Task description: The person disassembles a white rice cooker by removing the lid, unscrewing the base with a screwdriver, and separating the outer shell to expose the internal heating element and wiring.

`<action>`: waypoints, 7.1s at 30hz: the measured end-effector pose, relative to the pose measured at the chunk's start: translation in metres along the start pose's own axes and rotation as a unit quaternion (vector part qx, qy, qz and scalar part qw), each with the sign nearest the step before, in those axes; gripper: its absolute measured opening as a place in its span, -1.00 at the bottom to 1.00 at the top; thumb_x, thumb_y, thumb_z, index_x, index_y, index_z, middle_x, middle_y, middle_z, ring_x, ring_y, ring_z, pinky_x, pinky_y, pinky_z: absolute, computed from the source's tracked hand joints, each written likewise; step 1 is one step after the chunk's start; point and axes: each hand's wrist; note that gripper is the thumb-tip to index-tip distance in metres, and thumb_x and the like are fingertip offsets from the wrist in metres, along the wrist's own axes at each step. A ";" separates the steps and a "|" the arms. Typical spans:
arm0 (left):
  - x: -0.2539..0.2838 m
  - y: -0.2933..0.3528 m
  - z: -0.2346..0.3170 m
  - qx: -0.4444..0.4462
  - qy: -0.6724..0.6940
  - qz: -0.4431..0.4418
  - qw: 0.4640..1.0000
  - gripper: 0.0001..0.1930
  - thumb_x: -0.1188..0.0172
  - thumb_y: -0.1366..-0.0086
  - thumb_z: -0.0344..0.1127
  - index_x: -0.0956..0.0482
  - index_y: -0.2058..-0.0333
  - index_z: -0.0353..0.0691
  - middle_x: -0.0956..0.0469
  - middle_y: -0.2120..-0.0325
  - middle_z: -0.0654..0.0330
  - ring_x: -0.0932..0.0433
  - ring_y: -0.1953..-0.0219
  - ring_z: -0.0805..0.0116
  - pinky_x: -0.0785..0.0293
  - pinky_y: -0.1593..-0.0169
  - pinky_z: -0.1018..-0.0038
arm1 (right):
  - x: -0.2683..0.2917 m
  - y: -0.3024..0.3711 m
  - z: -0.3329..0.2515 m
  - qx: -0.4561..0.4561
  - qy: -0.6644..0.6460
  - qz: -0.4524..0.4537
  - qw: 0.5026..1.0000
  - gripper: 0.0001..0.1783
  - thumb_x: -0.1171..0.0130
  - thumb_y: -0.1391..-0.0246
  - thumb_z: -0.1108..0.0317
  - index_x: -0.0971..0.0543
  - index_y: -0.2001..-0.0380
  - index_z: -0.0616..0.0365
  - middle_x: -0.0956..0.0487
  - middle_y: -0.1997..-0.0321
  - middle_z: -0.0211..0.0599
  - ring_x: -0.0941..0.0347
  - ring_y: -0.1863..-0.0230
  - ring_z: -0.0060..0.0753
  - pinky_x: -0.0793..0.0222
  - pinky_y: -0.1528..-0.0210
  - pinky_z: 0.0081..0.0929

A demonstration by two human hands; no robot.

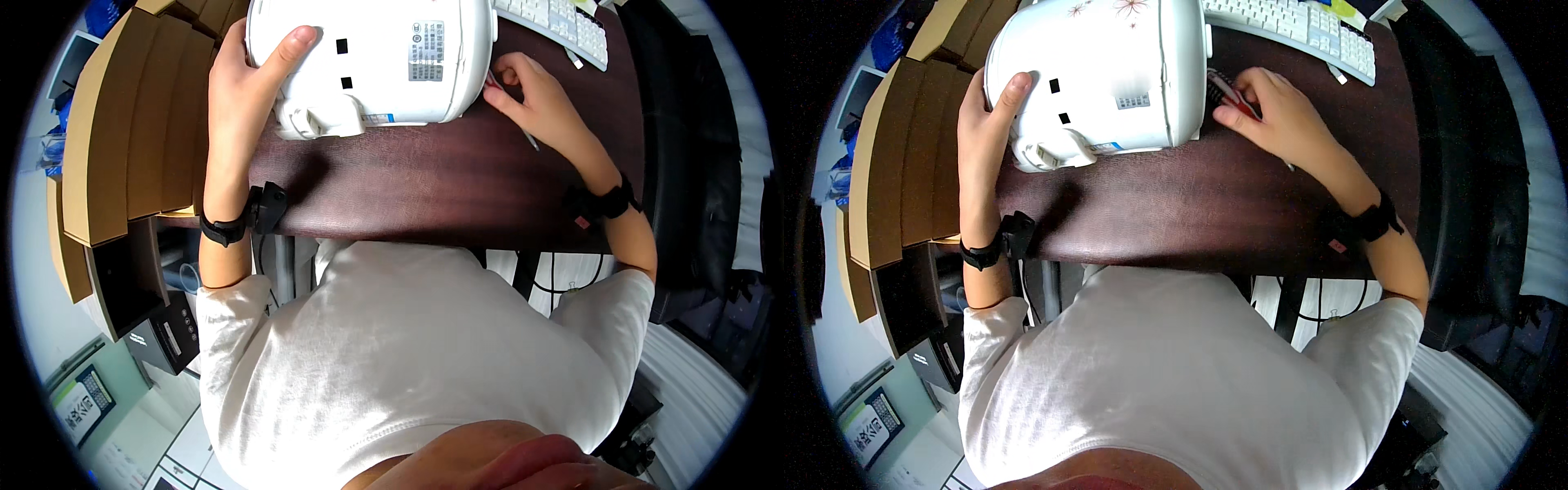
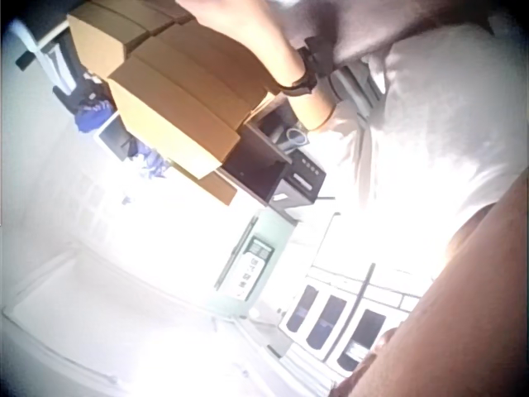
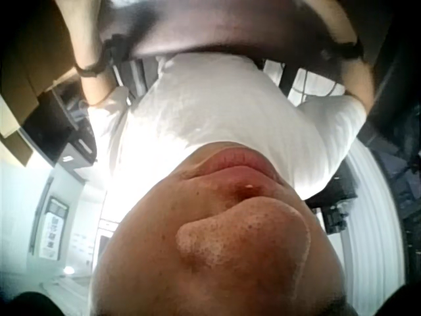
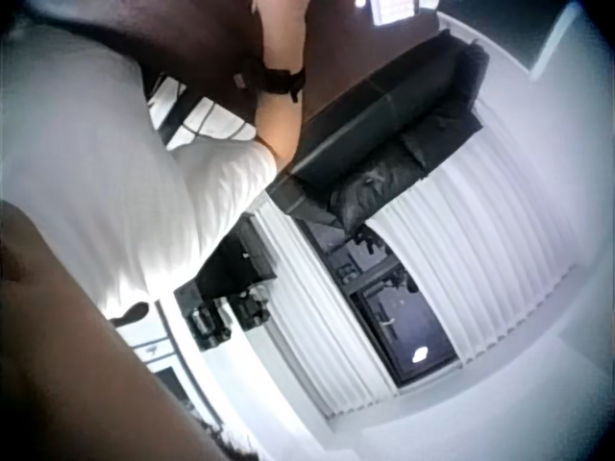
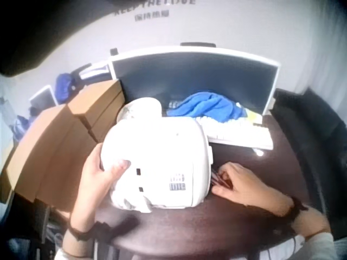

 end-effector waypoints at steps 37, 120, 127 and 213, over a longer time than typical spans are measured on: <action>-0.016 -0.015 -0.036 -0.133 -0.005 0.069 0.989 -0.17 -0.43 -0.22 0.03 -0.36 -0.36 -0.23 -0.58 -0.09 -0.12 -0.60 -0.08 0.18 -0.56 -0.12 0.28 | 0.021 -0.096 -0.013 -0.079 -0.434 -0.122 0.889 -0.38 -0.28 -0.29 0.12 -0.44 -0.15 0.45 -0.60 -0.02 -0.14 -0.55 -0.01 -0.42 -0.49 -0.04 -0.48; 0.010 -0.215 0.215 -0.233 -0.219 -0.475 0.820 -0.12 -0.11 -0.33 0.35 -0.49 -0.12 -0.57 -0.60 0.19 -0.17 -0.61 0.19 0.07 -0.51 0.12 0.29 | 0.086 -0.086 0.044 0.124 -0.209 0.354 0.903 -0.38 0.13 -0.46 -0.03 -0.30 -0.30 0.29 -0.44 -0.30 0.00 -0.35 -0.35 -0.12 -0.19 -0.42 -0.12; -0.040 -0.224 0.221 -0.282 -0.182 -0.393 0.856 -0.22 -0.10 -0.33 0.33 -0.59 0.00 -0.45 -0.63 0.30 0.02 -0.58 0.25 0.20 -0.45 0.15 0.38 | 0.096 -0.090 -0.037 0.188 0.136 0.336 0.913 -0.49 -0.51 -0.01 0.38 -0.59 -0.03 0.25 -0.61 -0.10 -0.15 -0.59 -0.04 -0.27 -0.51 -0.06 -0.41; -0.054 -0.163 0.110 -0.143 -0.136 -0.212 0.957 -0.31 -0.25 -0.26 0.25 -0.74 0.12 -0.43 -0.71 0.25 -0.15 -0.70 0.27 0.04 -0.59 0.17 0.30 | 0.030 -0.064 -0.045 0.293 0.191 0.286 0.892 -0.79 -0.41 0.00 0.43 -0.63 0.26 0.03 -0.52 0.32 -0.42 -0.49 0.27 -0.28 -0.44 0.21 -0.36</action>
Point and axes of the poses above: each hand's wrist, its own y-axis away from the middle knuckle, its own x-axis out of the back of the hand, z = x × y
